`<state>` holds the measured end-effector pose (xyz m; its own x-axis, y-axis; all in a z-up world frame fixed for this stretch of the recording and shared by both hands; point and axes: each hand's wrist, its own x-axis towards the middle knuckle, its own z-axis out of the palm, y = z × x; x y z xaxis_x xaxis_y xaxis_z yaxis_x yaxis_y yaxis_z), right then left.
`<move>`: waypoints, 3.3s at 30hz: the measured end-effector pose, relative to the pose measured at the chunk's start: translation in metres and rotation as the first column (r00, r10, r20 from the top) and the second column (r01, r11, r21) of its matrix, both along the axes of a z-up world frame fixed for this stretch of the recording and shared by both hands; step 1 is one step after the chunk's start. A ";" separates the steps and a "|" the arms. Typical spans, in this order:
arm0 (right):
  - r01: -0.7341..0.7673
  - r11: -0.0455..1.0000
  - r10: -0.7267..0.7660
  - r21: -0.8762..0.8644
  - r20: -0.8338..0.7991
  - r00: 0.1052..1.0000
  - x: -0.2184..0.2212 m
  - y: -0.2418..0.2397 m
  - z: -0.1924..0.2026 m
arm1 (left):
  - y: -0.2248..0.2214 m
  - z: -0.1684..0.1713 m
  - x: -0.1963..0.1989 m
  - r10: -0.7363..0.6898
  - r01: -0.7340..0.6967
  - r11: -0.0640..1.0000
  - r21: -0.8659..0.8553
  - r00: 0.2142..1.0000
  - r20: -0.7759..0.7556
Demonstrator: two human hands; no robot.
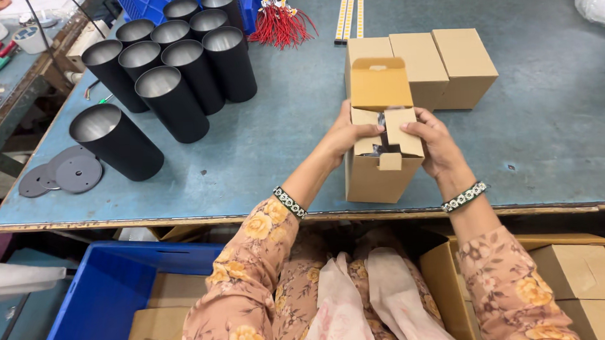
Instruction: The person repeatedly opens small cardboard boxes, places a black cylindrical object wrapped in plastic inside each box, closes the flaps, and stacks the finished boxes on the table.
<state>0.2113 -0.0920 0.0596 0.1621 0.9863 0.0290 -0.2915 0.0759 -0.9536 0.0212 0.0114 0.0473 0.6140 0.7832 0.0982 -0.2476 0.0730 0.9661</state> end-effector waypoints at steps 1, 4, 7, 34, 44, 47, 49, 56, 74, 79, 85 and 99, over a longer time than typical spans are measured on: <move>0.004 1.000 -0.004 -0.013 0.028 1.000 0.001 0.004 0.003 | -0.001 0.004 0.000 0.058 -0.055 0.998 0.032 0.996 -0.074; 0.029 0.998 -0.036 0.048 0.151 0.988 0.006 0.012 -0.002 | -0.009 0.008 -0.002 0.207 -0.179 0.966 0.189 0.968 -0.141; 0.041 0.993 -0.070 0.114 0.259 0.963 0.007 0.020 -0.008 | -0.016 0.008 -0.006 0.330 -0.305 0.828 0.470 0.943 0.030; -0.175 0.574 -0.813 0.800 0.582 -0.009 -0.063 -0.108 -0.013 | -0.084 0.046 -0.060 0.370 -0.104 0.311 0.945 0.929 -0.020; -0.119 0.640 -0.766 0.759 0.642 -0.028 -0.051 -0.098 -0.011 | -0.107 0.028 -0.066 0.389 -0.098 0.344 0.934 0.920 -0.047; -0.101 0.651 -0.759 0.753 0.650 -0.041 -0.052 -0.095 -0.011 | -0.107 0.024 -0.065 0.389 -0.116 0.358 0.926 0.921 -0.035; -0.093 0.652 -0.758 0.752 0.648 -0.073 -0.054 -0.094 -0.010 | -0.105 0.022 -0.063 0.378 -0.125 0.367 0.922 0.925 -0.025; -0.058 0.648 -0.761 0.759 0.648 -0.023 -0.055 -0.092 -0.005 | -0.106 0.014 -0.057 0.379 -0.175 0.415 0.893 0.925 0.006; -0.509 0.855 -0.166 0.100 0.982 -0.085 -0.048 -0.031 0.109 | -0.118 0.018 -0.062 0.349 -0.182 0.441 0.879 0.937 0.019; -0.232 0.971 0.038 -0.052 0.997 -0.065 0.007 -0.046 0.095 | -0.118 -0.010 -0.088 0.474 -0.330 0.473 0.817 0.877 0.079; 0.424 0.781 -0.490 0.459 0.871 -0.040 0.163 -0.125 0.019 | -0.089 -0.065 -0.087 0.668 -0.243 0.581 0.777 0.687 -0.285; 0.650 0.673 -0.424 0.353 0.904 -0.052 0.301 0.016 -0.093 | -0.083 -0.066 -0.073 0.669 -0.010 0.640 0.768 0.498 -0.552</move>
<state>0.5120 -0.0763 -0.0335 0.6108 0.6125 0.5017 0.7874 -0.4032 -0.4664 -0.0522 -0.0718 -0.0189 0.3830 0.8755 0.2946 0.7141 -0.4829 0.5068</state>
